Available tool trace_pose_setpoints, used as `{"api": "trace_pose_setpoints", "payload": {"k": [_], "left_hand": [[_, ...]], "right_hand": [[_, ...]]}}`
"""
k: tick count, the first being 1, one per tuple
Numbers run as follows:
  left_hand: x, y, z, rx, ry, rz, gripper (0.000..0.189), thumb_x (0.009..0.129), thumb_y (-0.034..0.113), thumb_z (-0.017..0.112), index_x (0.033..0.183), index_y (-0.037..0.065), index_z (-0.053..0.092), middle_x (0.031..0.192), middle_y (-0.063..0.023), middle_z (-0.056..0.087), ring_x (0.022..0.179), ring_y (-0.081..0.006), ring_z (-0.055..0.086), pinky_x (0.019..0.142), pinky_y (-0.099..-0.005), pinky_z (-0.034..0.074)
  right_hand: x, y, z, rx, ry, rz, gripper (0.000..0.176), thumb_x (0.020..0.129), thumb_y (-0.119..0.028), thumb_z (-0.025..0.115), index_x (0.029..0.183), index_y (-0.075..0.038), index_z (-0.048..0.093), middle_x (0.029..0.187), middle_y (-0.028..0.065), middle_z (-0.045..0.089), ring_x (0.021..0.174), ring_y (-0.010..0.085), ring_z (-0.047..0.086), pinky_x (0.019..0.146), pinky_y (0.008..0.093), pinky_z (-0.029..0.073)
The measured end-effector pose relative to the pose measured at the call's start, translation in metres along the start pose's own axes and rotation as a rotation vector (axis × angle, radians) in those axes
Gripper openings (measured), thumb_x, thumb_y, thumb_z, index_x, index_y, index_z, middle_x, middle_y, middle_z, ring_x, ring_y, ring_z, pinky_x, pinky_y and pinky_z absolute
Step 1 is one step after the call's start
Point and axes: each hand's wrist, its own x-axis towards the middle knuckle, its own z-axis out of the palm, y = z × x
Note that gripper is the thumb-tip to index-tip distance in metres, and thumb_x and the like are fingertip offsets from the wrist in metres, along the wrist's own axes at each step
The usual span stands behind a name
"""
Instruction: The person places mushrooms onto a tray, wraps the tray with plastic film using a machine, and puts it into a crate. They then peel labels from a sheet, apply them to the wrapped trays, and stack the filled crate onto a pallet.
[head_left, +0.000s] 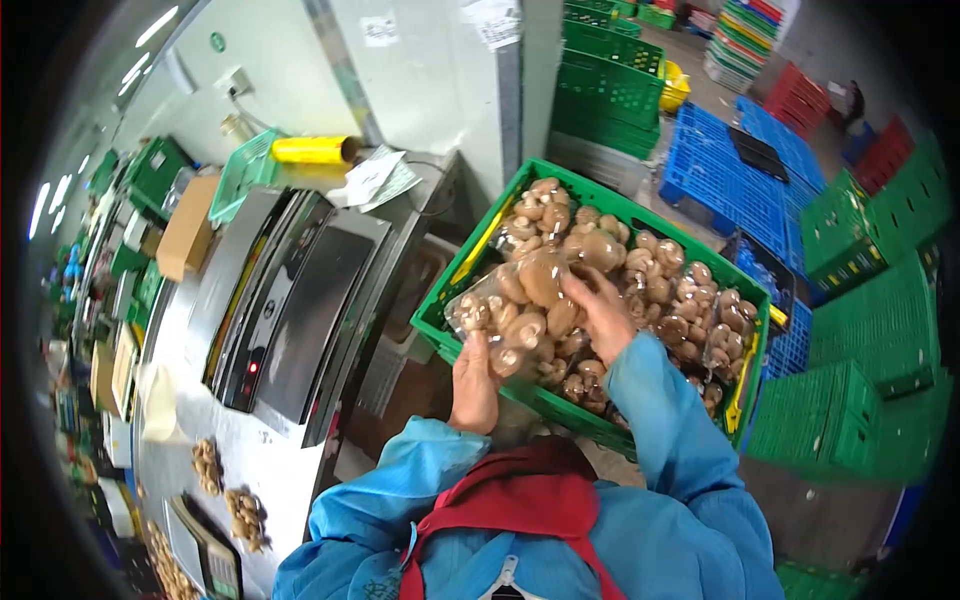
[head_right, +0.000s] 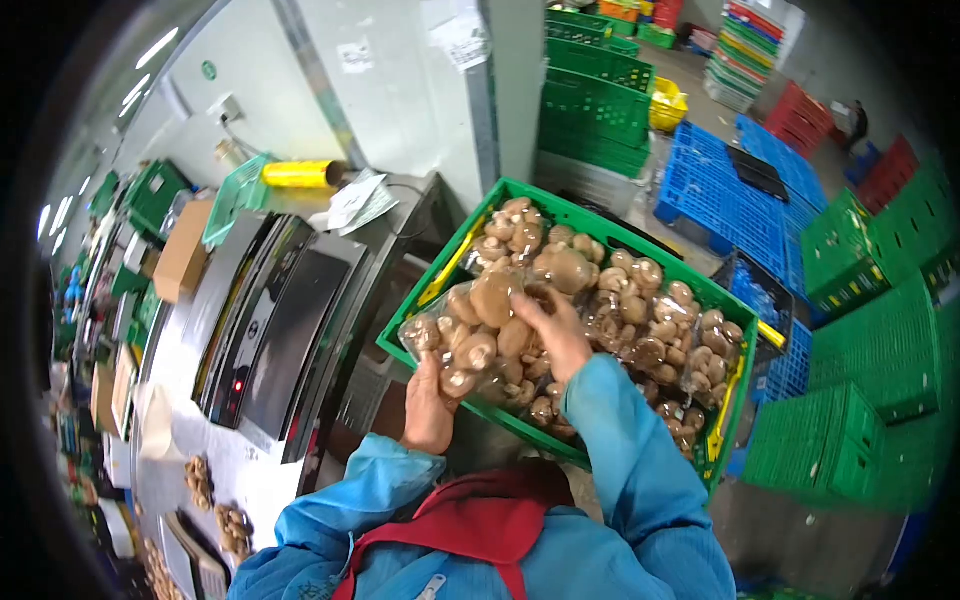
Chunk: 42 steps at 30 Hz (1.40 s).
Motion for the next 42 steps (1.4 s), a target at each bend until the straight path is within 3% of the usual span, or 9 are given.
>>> {"api": "trace_pose_setpoints", "payload": {"k": [10, 12, 17, 22, 27, 33, 36, 39, 42], "left_hand": [[-0.048, 0.052, -0.053, 0.341, 0.050, -0.181, 0.041, 0.093, 0.026, 0.047, 0.125, 0.000, 0.044, 0.114, -0.0135, 0.058, 0.095, -0.0206, 0.058, 0.082, -0.0310, 0.045], [-0.062, 0.060, -0.070, 0.322, 0.082, -0.162, 0.039, 0.093, 0.026, 0.048, 0.123, 0.001, 0.047, 0.111, -0.0134, 0.059, 0.094, -0.0202, 0.059, 0.081, -0.0309, 0.045], [-0.096, 0.057, -0.113, 0.236, 0.302, -0.138, 0.034, 0.092, 0.026, 0.050, 0.116, 0.002, 0.052, 0.103, -0.0111, 0.062, 0.089, -0.0191, 0.061, 0.079, -0.0301, 0.047], [-0.130, 0.046, -0.137, 0.211, 0.511, -0.186, 0.032, 0.092, 0.026, 0.049, 0.114, 0.002, 0.052, 0.102, -0.0106, 0.062, 0.089, -0.0172, 0.060, 0.079, -0.0288, 0.047], [-0.175, 0.045, -0.169, 0.140, 0.699, -0.075, 0.036, 0.090, 0.024, 0.055, 0.115, -0.001, 0.052, 0.101, -0.0126, 0.062, 0.084, -0.0159, 0.060, 0.071, -0.0261, 0.048], [-0.244, 0.113, -0.302, 0.285, 1.243, 0.398, 0.028, 0.085, 0.017, 0.058, 0.106, -0.002, 0.060, 0.092, -0.0073, 0.064, 0.081, -0.0118, 0.059, 0.071, -0.0242, 0.046], [-0.302, 0.166, -0.404, 0.468, 1.618, 0.930, 0.030, 0.086, 0.015, 0.056, 0.108, -0.005, 0.056, 0.096, -0.0097, 0.062, 0.087, -0.0133, 0.056, 0.078, -0.0267, 0.043], [-0.380, 0.179, -0.524, 0.490, 1.974, 0.934, 0.044, 0.086, 0.020, 0.058, 0.119, -0.007, 0.045, 0.109, -0.0203, 0.056, 0.100, -0.0224, 0.053, 0.088, -0.0334, 0.042], [-0.433, 0.170, -0.597, 0.450, 2.046, 0.521, 0.050, 0.087, 0.031, 0.056, 0.121, -0.004, 0.047, 0.116, -0.0202, 0.052, 0.099, -0.0246, 0.052, 0.088, -0.0340, 0.041]], "right_hand": [[0.140, 0.074, -0.007, 0.217, -0.051, 0.085, 0.038, 0.085, -0.022, 0.062, 0.117, -0.002, 0.056, 0.112, 0.0082, 0.059, 0.097, 0.0178, 0.057, 0.083, 0.0308, 0.047], [0.146, 0.090, -0.004, -0.038, 0.003, -0.079, 0.032, 0.085, -0.020, 0.060, 0.111, -0.001, 0.060, 0.103, 0.0053, 0.063, 0.091, 0.0165, 0.059, 0.079, 0.0309, 0.046], [0.145, 0.114, 0.012, -0.815, 0.220, -0.477, 0.028, 0.090, -0.023, 0.046, 0.098, 0.000, 0.058, 0.095, 0.0288, 0.058, 0.088, 0.0446, 0.053, 0.077, 0.0435, 0.043], [0.123, 0.088, 0.018, -1.174, 0.253, -0.834, 0.021, 0.090, -0.019, 0.046, 0.097, -0.001, 0.053, 0.094, 0.0232, 0.052, 0.092, 0.0413, 0.048, 0.079, 0.0465, 0.039], [0.084, 0.089, 0.056, -1.187, -0.239, -1.013, 0.042, 0.085, -0.023, 0.052, 0.117, 0.005, 0.049, 0.120, 0.0220, 0.049, 0.112, 0.0377, 0.045, 0.099, 0.0435, 0.033], [0.110, 0.086, 0.021, -1.535, -0.133, -0.906, 0.052, 0.089, -0.023, 0.052, 0.130, 0.004, 0.037, 0.133, 0.0229, 0.039, 0.122, 0.0364, 0.037, 0.103, 0.0431, 0.028], [0.086, 0.065, 0.091, -0.957, -0.283, -0.701, 0.037, 0.094, -0.017, 0.047, 0.124, 0.004, 0.043, 0.122, 0.0176, 0.050, 0.112, 0.0249, 0.048, 0.097, 0.0344, 0.036], [0.001, 0.076, 0.245, -0.753, -0.649, -0.244, 0.030, 0.091, -0.012, 0.049, 0.115, 0.005, 0.051, 0.102, 0.0166, 0.061, 0.094, 0.0219, 0.060, 0.086, 0.0317, 0.046], [-0.040, 0.145, 0.370, -0.723, -1.234, 0.239, 0.034, 0.087, -0.007, 0.053, 0.116, 0.009, 0.049, 0.106, 0.0177, 0.060, 0.098, 0.0236, 0.060, 0.085, 0.0299, 0.047]]}}
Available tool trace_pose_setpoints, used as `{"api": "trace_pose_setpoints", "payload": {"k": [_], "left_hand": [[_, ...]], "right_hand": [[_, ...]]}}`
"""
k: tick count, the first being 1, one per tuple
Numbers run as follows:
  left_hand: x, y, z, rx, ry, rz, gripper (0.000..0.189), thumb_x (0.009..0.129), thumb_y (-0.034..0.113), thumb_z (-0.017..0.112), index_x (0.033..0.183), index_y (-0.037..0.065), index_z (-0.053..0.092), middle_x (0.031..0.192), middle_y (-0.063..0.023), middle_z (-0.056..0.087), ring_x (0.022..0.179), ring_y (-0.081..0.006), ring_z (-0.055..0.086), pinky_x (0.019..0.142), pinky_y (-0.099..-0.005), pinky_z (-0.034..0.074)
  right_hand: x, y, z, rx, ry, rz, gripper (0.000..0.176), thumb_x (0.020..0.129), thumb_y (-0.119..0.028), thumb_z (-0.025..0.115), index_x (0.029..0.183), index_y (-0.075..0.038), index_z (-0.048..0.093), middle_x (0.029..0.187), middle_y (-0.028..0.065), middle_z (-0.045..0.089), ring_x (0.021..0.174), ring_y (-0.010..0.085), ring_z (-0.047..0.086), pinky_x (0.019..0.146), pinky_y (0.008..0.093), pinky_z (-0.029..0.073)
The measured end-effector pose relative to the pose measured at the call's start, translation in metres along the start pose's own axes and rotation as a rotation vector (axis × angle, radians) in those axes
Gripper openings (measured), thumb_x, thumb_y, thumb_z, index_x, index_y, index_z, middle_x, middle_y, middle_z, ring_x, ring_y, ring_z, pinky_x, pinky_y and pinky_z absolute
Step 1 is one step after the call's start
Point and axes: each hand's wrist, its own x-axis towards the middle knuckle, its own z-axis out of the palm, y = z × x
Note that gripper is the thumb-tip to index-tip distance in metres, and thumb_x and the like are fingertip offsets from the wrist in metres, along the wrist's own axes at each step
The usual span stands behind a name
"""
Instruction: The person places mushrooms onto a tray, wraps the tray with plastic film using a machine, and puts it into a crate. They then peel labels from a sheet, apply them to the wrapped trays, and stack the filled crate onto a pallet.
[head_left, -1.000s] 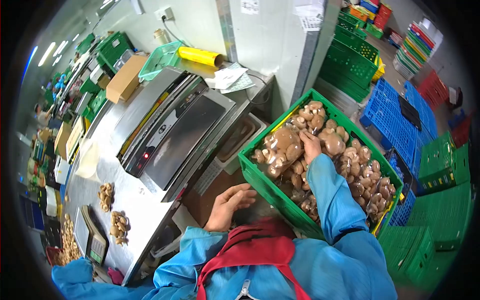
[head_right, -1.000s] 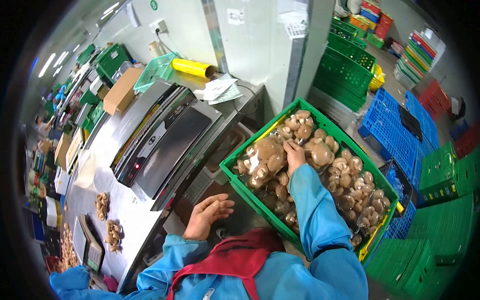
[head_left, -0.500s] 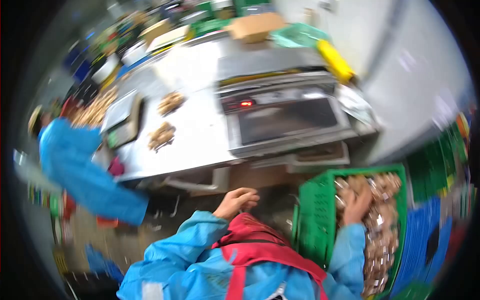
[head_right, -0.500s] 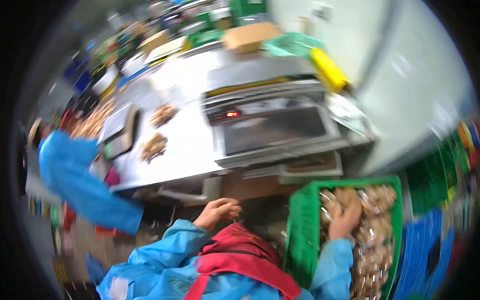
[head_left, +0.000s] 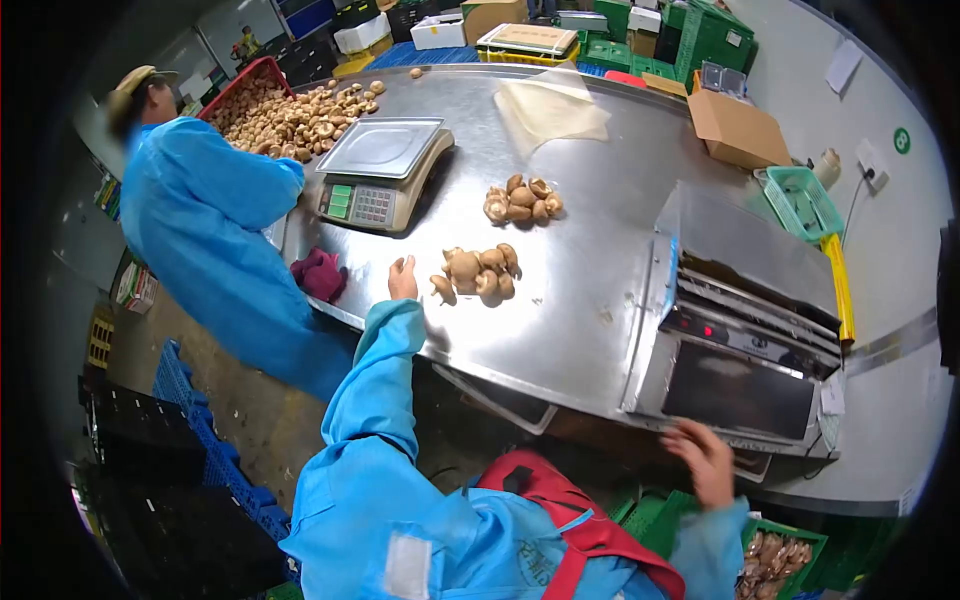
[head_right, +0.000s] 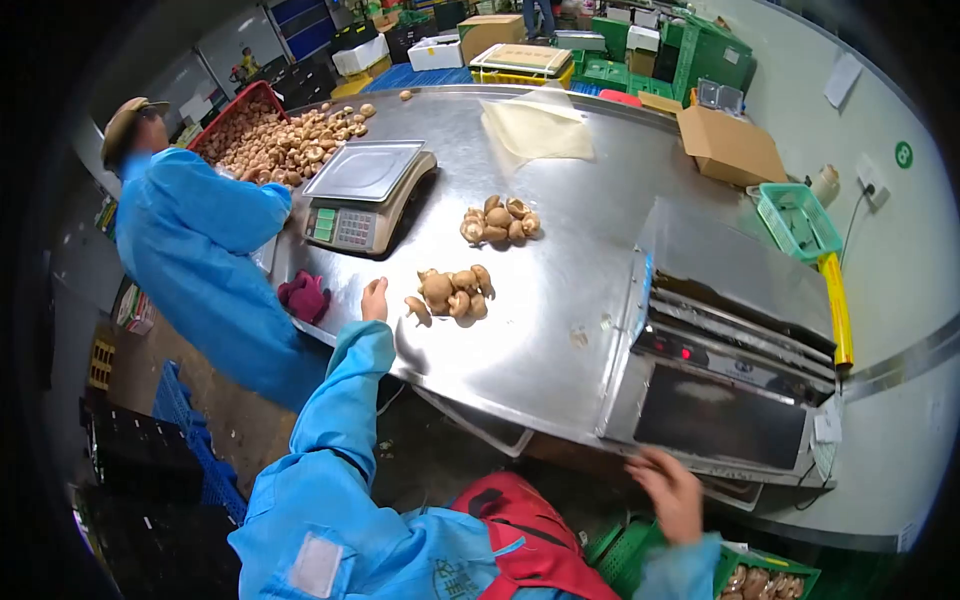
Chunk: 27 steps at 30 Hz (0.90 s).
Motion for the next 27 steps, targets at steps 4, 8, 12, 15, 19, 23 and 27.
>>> {"api": "trace_pose_setpoints", "payload": {"k": [4, 8, 12, 15, 19, 23, 27], "left_hand": [[-0.005, 0.034, 0.003, -0.177, -0.155, -0.332, 0.047, 0.088, 0.038, 0.052, 0.114, -0.002, 0.052, 0.102, -0.0134, 0.056, 0.089, -0.0192, 0.052, 0.078, -0.0292, 0.042], [0.001, 0.036, 0.014, -0.198, -0.354, -0.500, 0.039, 0.090, 0.040, 0.048, 0.099, 0.003, 0.056, 0.078, -0.0025, 0.047, 0.068, -0.0119, 0.044, 0.059, -0.0240, 0.035], [0.013, 0.004, 0.021, -0.319, -0.570, -0.521, 0.063, 0.088, 0.047, 0.047, 0.130, 0.000, 0.040, 0.130, -0.0143, 0.043, 0.116, -0.0285, 0.041, 0.092, -0.0385, 0.037], [-0.005, 0.051, 0.011, -0.307, -0.571, -0.633, 0.064, 0.089, 0.047, 0.047, 0.134, 0.002, 0.036, 0.135, -0.0147, 0.038, 0.119, -0.0286, 0.038, 0.093, -0.0391, 0.036], [-0.013, 0.068, 0.016, -0.285, -0.684, -0.562, 0.070, 0.089, 0.049, 0.045, 0.140, 0.007, 0.024, 0.142, -0.0145, 0.026, 0.123, -0.0285, 0.033, 0.092, -0.0434, 0.036], [-0.039, 0.158, 0.036, -0.313, -0.960, -0.472, 0.072, 0.090, 0.053, 0.040, 0.143, 0.010, 0.015, 0.145, -0.0137, 0.019, 0.123, -0.0278, 0.031, 0.091, -0.0459, 0.035], [-0.079, 0.252, 0.085, -0.401, -1.233, -0.335, 0.057, 0.093, 0.051, 0.034, 0.133, 0.011, 0.036, 0.132, -0.0067, 0.036, 0.115, -0.0243, 0.039, 0.090, -0.0430, 0.037]], "right_hand": [[0.181, 0.020, 0.089, 0.019, -0.317, 0.086, 0.051, 0.086, -0.017, 0.058, 0.128, 0.005, 0.041, 0.116, 0.0169, 0.056, 0.100, 0.0208, 0.057, 0.082, 0.0287, 0.047], [0.319, 0.030, 0.182, -0.131, -0.305, 0.075, 0.078, 0.079, -0.022, 0.066, 0.141, -0.007, 0.021, 0.136, 0.0245, 0.035, 0.110, 0.0288, 0.051, 0.083, 0.0339, 0.046], [0.357, 0.041, 0.228, -0.103, -0.410, 0.151, 0.089, 0.076, -0.020, 0.069, 0.144, -0.022, 0.011, 0.143, 0.0213, 0.023, 0.109, 0.0271, 0.048, 0.074, 0.0282, 0.045], [0.374, 0.083, 0.228, -0.159, -0.451, -0.025, 0.086, 0.075, -0.016, 0.069, 0.143, -0.020, 0.017, 0.142, 0.0188, 0.022, 0.106, 0.0261, 0.050, 0.071, 0.0300, 0.047], [0.330, 0.041, 0.200, -0.072, -0.303, -0.127, 0.078, 0.071, -0.019, 0.071, 0.138, -0.008, 0.030, 0.129, 0.0231, 0.033, 0.111, 0.0314, 0.047, 0.087, 0.0358, 0.048], [0.285, -0.021, 0.127, -0.089, -0.179, -0.199, 0.076, 0.075, -0.022, 0.070, 0.137, -0.006, 0.029, 0.130, 0.0217, 0.037, 0.106, 0.0255, 0.051, 0.079, 0.0327, 0.050], [0.245, -0.090, 0.036, -0.077, -0.003, -0.148, 0.076, 0.077, -0.027, 0.069, 0.137, -0.005, 0.029, 0.127, 0.0196, 0.044, 0.097, 0.0221, 0.054, 0.067, 0.0299, 0.050]]}}
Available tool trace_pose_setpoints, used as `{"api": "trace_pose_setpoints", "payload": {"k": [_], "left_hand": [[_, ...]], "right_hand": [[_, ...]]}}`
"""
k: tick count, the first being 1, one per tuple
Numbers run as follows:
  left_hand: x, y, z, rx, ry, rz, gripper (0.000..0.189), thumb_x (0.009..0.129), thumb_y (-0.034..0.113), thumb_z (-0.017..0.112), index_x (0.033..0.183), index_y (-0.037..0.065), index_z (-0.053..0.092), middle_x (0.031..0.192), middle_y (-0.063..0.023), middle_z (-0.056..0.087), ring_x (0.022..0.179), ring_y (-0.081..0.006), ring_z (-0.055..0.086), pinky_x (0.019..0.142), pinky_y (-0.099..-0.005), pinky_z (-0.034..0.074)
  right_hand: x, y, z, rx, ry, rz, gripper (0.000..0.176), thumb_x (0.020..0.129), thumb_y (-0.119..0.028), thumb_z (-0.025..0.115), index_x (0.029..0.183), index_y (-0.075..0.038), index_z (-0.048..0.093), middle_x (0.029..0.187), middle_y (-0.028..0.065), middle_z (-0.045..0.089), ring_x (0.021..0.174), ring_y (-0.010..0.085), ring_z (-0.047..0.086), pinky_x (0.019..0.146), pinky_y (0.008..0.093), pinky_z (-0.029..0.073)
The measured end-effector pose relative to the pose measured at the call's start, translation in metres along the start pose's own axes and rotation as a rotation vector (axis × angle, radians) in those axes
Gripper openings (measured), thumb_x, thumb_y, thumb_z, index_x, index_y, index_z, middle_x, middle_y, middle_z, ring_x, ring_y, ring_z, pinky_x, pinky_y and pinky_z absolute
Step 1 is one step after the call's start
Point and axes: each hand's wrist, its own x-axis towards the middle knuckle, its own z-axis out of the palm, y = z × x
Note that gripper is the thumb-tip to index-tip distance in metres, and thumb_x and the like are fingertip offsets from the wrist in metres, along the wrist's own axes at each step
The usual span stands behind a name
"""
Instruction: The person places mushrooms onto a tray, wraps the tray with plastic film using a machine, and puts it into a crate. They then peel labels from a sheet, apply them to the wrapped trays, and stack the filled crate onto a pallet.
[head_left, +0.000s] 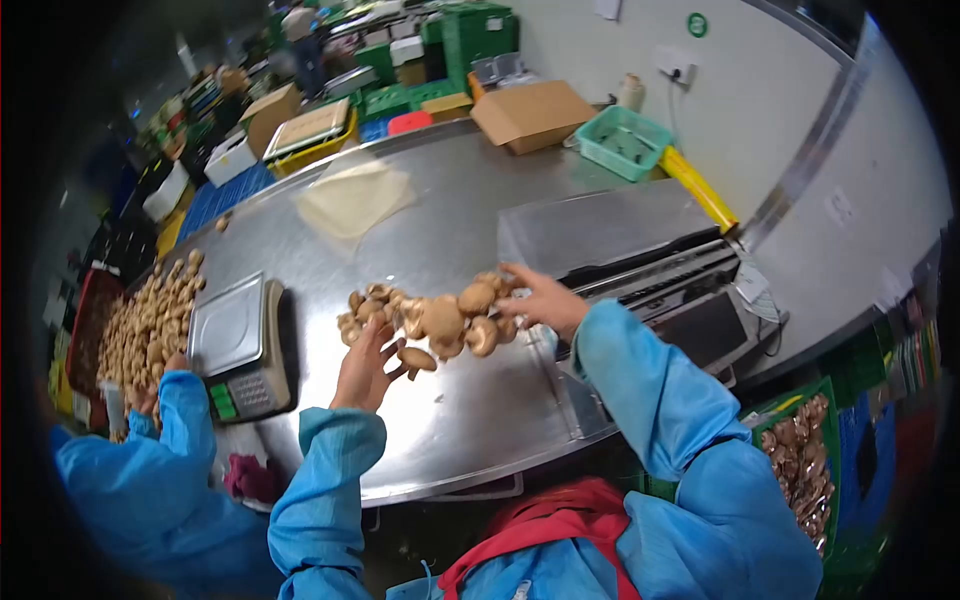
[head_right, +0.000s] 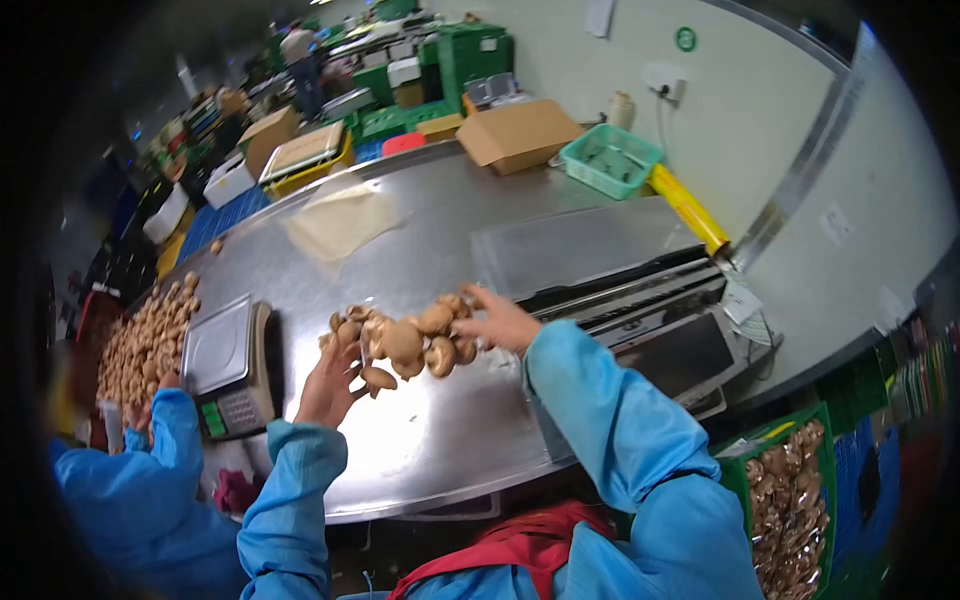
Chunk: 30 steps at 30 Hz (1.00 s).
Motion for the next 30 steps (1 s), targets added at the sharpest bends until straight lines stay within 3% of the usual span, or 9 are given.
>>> {"api": "trace_pose_setpoints", "payload": {"k": [5, 13, 20, 22, 25, 26, 27, 28, 30], "left_hand": [[0.087, 0.017, 0.104, -0.082, -0.105, -0.091, 0.058, 0.090, 0.050, 0.044, 0.133, 0.014, 0.028, 0.111, -0.0045, 0.042, 0.098, -0.0217, 0.045, 0.082, -0.0450, 0.040], [0.193, -0.004, 0.239, -0.027, 0.017, -0.142, 0.060, 0.087, 0.051, 0.050, 0.132, 0.016, 0.032, 0.122, -0.0067, 0.037, 0.095, -0.0235, 0.042, 0.082, -0.0460, 0.039], [0.218, -0.053, 0.241, -0.028, 0.002, -0.243, 0.065, 0.090, 0.048, 0.046, 0.138, 0.010, 0.026, 0.136, -0.0111, 0.033, 0.115, -0.0257, 0.040, 0.091, -0.0440, 0.037], [0.178, -0.045, 0.232, 0.154, 0.029, -0.052, 0.063, 0.092, 0.045, 0.044, 0.139, 0.007, 0.026, 0.133, -0.0129, 0.039, 0.120, -0.0249, 0.039, 0.092, -0.0400, 0.038], [0.119, -0.043, 0.195, 0.892, 0.092, 0.549, 0.034, 0.085, 0.014, 0.059, 0.117, 0.003, 0.056, 0.103, -0.0092, 0.063, 0.088, -0.0187, 0.059, 0.080, -0.0292, 0.046], [0.102, -0.035, 0.190, 1.222, 0.033, 0.713, 0.034, 0.079, 0.011, 0.063, 0.112, 0.007, 0.059, 0.091, -0.0083, 0.062, 0.087, -0.0222, 0.057, 0.077, -0.0338, 0.046], [0.092, -0.032, 0.188, 1.390, -0.032, 0.826, 0.036, 0.075, 0.008, 0.065, 0.111, 0.011, 0.060, 0.086, -0.0080, 0.060, 0.082, -0.0234, 0.057, 0.072, -0.0366, 0.046], [0.088, -0.030, 0.189, 1.549, -0.125, 0.873, 0.036, 0.076, 0.007, 0.063, 0.112, 0.014, 0.060, 0.087, -0.0062, 0.059, 0.082, -0.0215, 0.056, 0.072, -0.0357, 0.044], [0.094, -0.025, 0.193, 1.790, -0.315, 0.921, 0.038, 0.078, 0.006, 0.058, 0.113, 0.020, 0.059, 0.088, -0.0030, 0.057, 0.082, -0.0183, 0.054, 0.073, -0.0335, 0.042]], "right_hand": [[-0.020, -0.028, -0.128, 0.032, 0.131, 0.065, 0.074, 0.078, -0.031, 0.067, 0.137, -0.005, 0.030, 0.121, 0.0159, 0.050, 0.094, 0.0238, 0.054, 0.065, 0.0323, 0.049], [0.008, 0.007, -0.279, 0.047, 0.218, 0.149, 0.077, 0.080, -0.034, 0.065, 0.139, -0.007, 0.025, 0.126, 0.0149, 0.043, 0.090, 0.0248, 0.053, 0.064, 0.0340, 0.048], [0.009, 0.051, -0.329, -0.047, 0.259, 0.147, 0.063, 0.083, -0.028, 0.063, 0.136, -0.009, 0.033, 0.116, 0.0128, 0.051, 0.086, 0.0212, 0.054, 0.066, 0.0317, 0.049], [-0.016, 0.051, -0.343, -0.331, 0.247, -0.053, 0.053, 0.082, -0.020, 0.062, 0.130, -0.009, 0.042, 0.110, 0.0125, 0.056, 0.085, 0.0206, 0.056, 0.069, 0.0298, 0.048], [-0.069, 0.053, -0.376, -0.916, 0.027, -0.518, 0.043, 0.076, -0.007, 0.061, 0.118, -0.011, 0.053, 0.100, 0.0120, 0.057, 0.086, 0.0258, 0.057, 0.073, 0.0315, 0.046], [-0.080, 0.045, -0.377, -0.913, 0.016, -0.520, 0.043, 0.076, -0.007, 0.061, 0.118, -0.011, 0.053, 0.100, 0.0120, 0.057, 0.086, 0.0258, 0.057, 0.073, 0.0315, 0.046], [-0.091, 0.037, -0.379, -1.189, -0.105, -0.532, 0.043, 0.074, -0.006, 0.061, 0.116, -0.013, 0.054, 0.095, 0.0116, 0.056, 0.085, 0.0266, 0.055, 0.073, 0.0331, 0.045], [-0.096, 0.034, -0.380, -1.466, -0.233, -0.541, 0.044, 0.072, -0.006, 0.061, 0.115, -0.015, 0.054, 0.090, 0.0111, 0.054, 0.085, 0.0273, 0.054, 0.073, 0.0348, 0.044], [-0.088, 0.035, -0.381, -1.545, -0.323, -0.613, 0.044, 0.071, -0.007, 0.061, 0.114, -0.017, 0.055, 0.087, 0.0099, 0.052, 0.085, 0.0261, 0.052, 0.073, 0.0354, 0.044]]}}
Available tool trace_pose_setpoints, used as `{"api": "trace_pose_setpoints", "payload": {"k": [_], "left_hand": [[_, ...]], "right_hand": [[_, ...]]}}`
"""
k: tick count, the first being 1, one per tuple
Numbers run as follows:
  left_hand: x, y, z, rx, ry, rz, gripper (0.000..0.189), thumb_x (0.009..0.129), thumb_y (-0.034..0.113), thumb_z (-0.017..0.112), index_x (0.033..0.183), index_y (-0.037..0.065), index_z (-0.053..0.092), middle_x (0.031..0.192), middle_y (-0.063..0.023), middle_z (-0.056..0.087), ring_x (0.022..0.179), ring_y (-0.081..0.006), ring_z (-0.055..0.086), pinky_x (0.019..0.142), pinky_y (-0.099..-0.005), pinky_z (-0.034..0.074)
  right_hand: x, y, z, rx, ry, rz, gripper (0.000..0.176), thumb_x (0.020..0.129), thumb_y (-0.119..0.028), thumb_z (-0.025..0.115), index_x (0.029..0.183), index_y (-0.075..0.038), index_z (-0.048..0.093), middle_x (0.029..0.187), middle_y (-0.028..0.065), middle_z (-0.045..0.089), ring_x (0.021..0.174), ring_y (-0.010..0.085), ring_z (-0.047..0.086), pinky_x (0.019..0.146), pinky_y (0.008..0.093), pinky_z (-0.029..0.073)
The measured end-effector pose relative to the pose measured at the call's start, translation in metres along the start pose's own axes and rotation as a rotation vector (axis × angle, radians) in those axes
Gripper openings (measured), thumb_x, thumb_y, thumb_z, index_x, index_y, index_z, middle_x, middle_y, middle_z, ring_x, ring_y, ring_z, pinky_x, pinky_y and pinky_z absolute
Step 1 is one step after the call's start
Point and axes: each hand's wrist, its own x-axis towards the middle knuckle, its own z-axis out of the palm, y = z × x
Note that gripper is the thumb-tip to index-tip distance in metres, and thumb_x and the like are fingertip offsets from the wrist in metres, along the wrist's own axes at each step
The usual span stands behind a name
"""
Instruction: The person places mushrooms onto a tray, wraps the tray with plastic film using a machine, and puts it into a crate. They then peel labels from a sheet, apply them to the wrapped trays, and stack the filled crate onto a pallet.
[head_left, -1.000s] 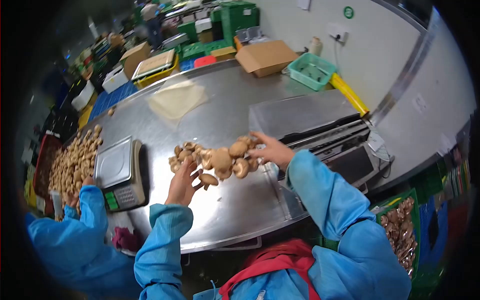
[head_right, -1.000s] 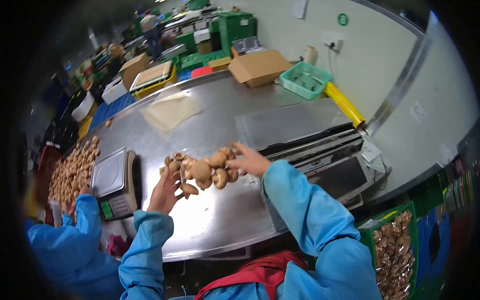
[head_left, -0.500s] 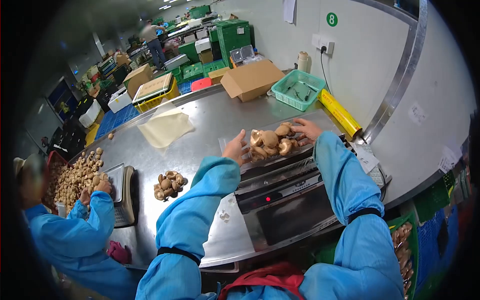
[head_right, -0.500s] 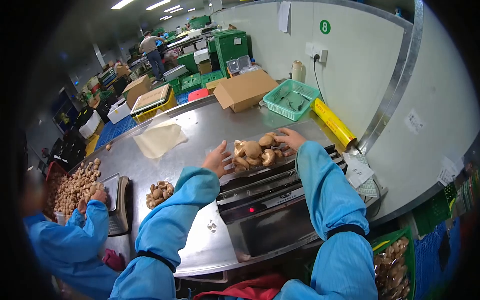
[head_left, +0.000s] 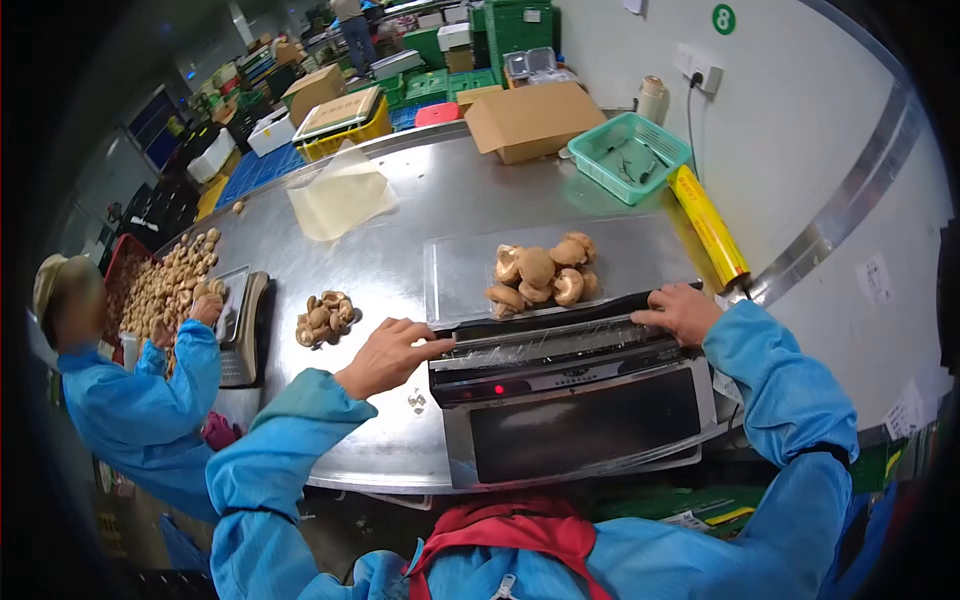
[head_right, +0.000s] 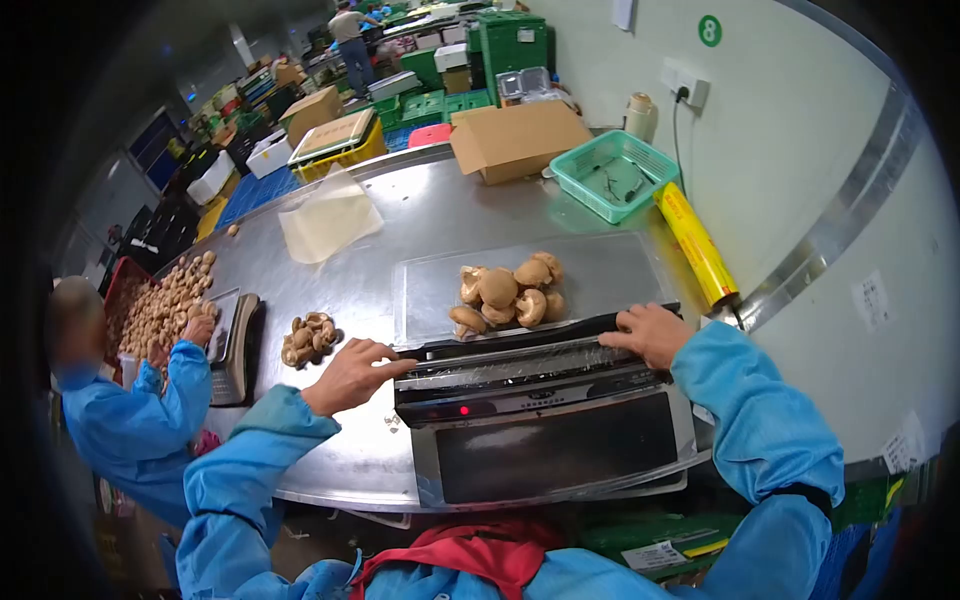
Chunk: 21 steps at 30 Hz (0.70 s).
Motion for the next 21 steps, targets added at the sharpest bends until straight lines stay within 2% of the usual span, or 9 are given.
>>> {"api": "trace_pose_setpoints", "payload": {"k": [5, 7, 9, 10, 12, 13, 15, 17, 21], "left_hand": [[0.031, -0.010, 0.012, 0.070, -0.221, 0.199, 0.039, 0.077, 0.011, 0.058, 0.114, 0.025, 0.058, 0.087, 0.0000, 0.052, 0.083, -0.0161, 0.051, 0.076, -0.0320, 0.040], [0.038, -0.011, 0.017, 0.067, -0.223, 0.217, 0.029, 0.077, 0.013, 0.059, 0.104, 0.022, 0.061, 0.089, 0.0002, 0.053, 0.084, -0.0164, 0.052, 0.073, -0.0321, 0.041], [0.040, -0.010, 0.032, -0.199, -0.044, 0.152, 0.013, 0.079, 0.008, 0.060, 0.090, 0.013, 0.062, 0.094, -0.0033, 0.056, 0.083, -0.0203, 0.057, 0.072, -0.0343, 0.047], [0.041, 0.000, 0.036, -0.502, 0.025, -0.021, 0.012, 0.078, 0.006, 0.060, 0.090, 0.009, 0.061, 0.099, -0.0058, 0.057, 0.087, -0.0230, 0.058, 0.075, -0.0343, 0.048], [0.037, 0.012, 0.047, -0.863, 0.170, -0.219, 0.009, 0.083, 0.003, 0.058, 0.092, 0.002, 0.057, 0.113, -0.0111, 0.059, 0.095, -0.0260, 0.060, 0.081, -0.0340, 0.050], [0.034, 0.024, 0.043, -1.236, 0.201, -0.409, 0.008, 0.088, 0.004, 0.053, 0.094, 0.000, 0.054, 0.116, -0.0142, 0.058, 0.099, -0.0233, 0.059, 0.085, -0.0333, 0.050], [0.024, 0.044, 0.021, -1.416, 0.356, -0.478, 0.008, 0.091, 0.004, 0.047, 0.095, -0.002, 0.051, 0.115, -0.0197, 0.057, 0.103, -0.0257, 0.058, 0.088, -0.0359, 0.049], [0.019, 0.059, -0.013, -1.602, 0.480, -0.379, 0.007, 0.092, 0.001, 0.042, 0.095, -0.001, 0.049, 0.114, -0.0247, 0.055, 0.105, -0.0298, 0.057, 0.090, -0.0391, 0.049], [0.051, 0.042, -0.088, -1.221, 0.693, -0.010, 0.012, 0.089, -0.006, 0.041, 0.095, 0.000, 0.050, 0.109, -0.0247, 0.058, 0.103, -0.0286, 0.059, 0.087, -0.0406, 0.050]], "right_hand": [[0.033, 0.011, 0.030, 0.095, 0.057, -0.197, 0.024, 0.072, -0.009, 0.061, 0.096, -0.014, 0.059, 0.081, 0.0099, 0.050, 0.076, 0.0273, 0.052, 0.066, 0.0357, 0.044], [0.035, -0.004, 0.033, 0.614, 0.204, 0.142, 0.008, 0.079, -0.006, 0.059, 0.080, -0.004, 0.052, 0.089, 0.0124, 0.054, 0.079, 0.0281, 0.057, 0.066, 0.0361, 0.048], [0.034, -0.012, 0.039, 1.575, 0.324, 0.587, 0.007, 0.084, -0.004, 0.055, 0.081, -0.003, 0.049, 0.102, 0.0155, 0.057, 0.089, 0.0265, 0.059, 0.070, 0.0342, 0.051], [0.033, -0.017, 0.040, 1.568, 0.329, 0.586, 0.007, 0.084, -0.004, 0.055, 0.081, -0.003, 0.049, 0.102, 0.0155, 0.057, 0.089, 0.0265, 0.059, 0.070, 0.0342, 0.051], [0.030, -0.028, 0.041, 2.230, 0.602, 0.588, 0.002, 0.089, -0.004, 0.049, 0.088, -0.005, 0.048, 0.111, 0.0202, 0.055, 0.095, 0.0274, 0.060, 0.077, 0.0356, 0.053], [0.026, -0.031, 0.043, 2.269, 0.660, 0.554, 0.004, 0.090, -0.003, 0.045, 0.091, -0.006, 0.047, 0.110, 0.0233, 0.056, 0.099, 0.0323, 0.059, 0.084, 0.0403, 0.052], [0.008, -0.037, 0.022, 2.240, 0.797, 0.543, 0.005, 0.091, -0.007, 0.045, 0.094, -0.009, 0.049, 0.107, 0.0227, 0.057, 0.099, 0.0324, 0.059, 0.084, 0.0402, 0.052], [-0.014, -0.039, -0.010, 2.196, 0.951, 0.471, 0.011, 0.091, -0.009, 0.046, 0.100, -0.013, 0.051, 0.103, 0.0222, 0.059, 0.098, 0.0330, 0.060, 0.084, 0.0419, 0.052], [-0.009, -0.021, -0.092, 1.801, 1.153, 0.157, 0.016, 0.090, -0.003, 0.045, 0.102, -0.010, 0.051, 0.102, 0.0210, 0.060, 0.098, 0.0316, 0.061, 0.089, 0.0429, 0.048]]}}
